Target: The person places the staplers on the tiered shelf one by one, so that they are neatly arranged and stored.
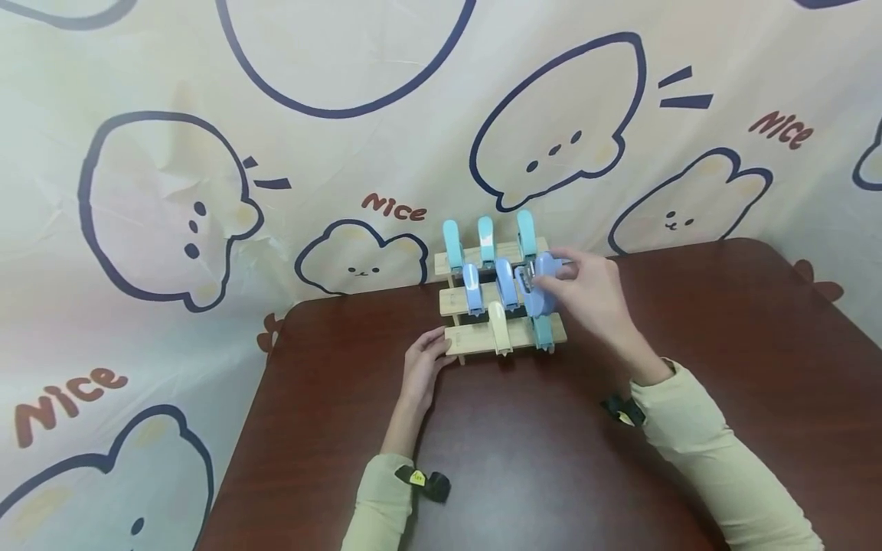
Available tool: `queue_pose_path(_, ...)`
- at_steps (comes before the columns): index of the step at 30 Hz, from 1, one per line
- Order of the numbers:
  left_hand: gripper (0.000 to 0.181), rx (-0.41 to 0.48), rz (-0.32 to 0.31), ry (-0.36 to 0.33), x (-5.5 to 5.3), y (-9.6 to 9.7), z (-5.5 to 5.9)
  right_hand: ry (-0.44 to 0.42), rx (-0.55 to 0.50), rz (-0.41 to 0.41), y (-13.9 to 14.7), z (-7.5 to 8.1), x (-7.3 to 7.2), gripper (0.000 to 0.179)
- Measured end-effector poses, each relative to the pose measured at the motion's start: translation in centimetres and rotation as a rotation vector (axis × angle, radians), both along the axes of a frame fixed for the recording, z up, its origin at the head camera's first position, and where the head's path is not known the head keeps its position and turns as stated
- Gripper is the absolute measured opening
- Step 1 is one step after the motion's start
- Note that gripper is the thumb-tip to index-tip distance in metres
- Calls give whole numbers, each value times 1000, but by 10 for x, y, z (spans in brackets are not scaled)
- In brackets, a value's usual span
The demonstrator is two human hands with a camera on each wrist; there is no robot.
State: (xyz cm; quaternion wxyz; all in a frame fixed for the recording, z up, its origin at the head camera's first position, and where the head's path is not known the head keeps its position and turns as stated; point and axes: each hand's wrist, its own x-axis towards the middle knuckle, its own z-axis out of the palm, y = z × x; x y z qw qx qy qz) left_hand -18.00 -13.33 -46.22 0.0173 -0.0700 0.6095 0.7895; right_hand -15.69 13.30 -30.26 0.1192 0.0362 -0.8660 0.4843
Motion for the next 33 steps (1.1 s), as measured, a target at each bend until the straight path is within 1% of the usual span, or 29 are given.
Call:
queue_pose_path(3, 39, 7, -7, 6, -2, 0, 0, 12, 11, 22, -13, -5, -3, 44)
queue_pose_path(8, 38, 16, -31, -10, -5, -2, 3, 21, 21, 58, -33, -12, -6, 43)
queue_pose_path(11, 39, 15, -44, -14, -6, -4, 5, 9, 8, 82, -45, -15, -7, 46)
queue_pose_path(15, 39, 19, -47, -18, -6, -6, 4, -11, 26, 102, -57, -19, -8, 49)
queue_pose_path(20, 40, 28, -48, -18, -5, -6, 3, -9, 52, 140, -69, -27, -9, 47)
queue_pose_path(24, 39, 18, -41, -33, -2, -7, 2, -49, 38, 181, -79, -35, -8, 48)
queue_pose_path(27, 39, 15, -40, -31, -1, -7, 2, -80, 39, 191, -85, -39, -6, 51)
queue_pose_path(33, 38, 32, -48, -25, -3, -6, 2, -68, 88, 195, -94, -44, -6, 49)
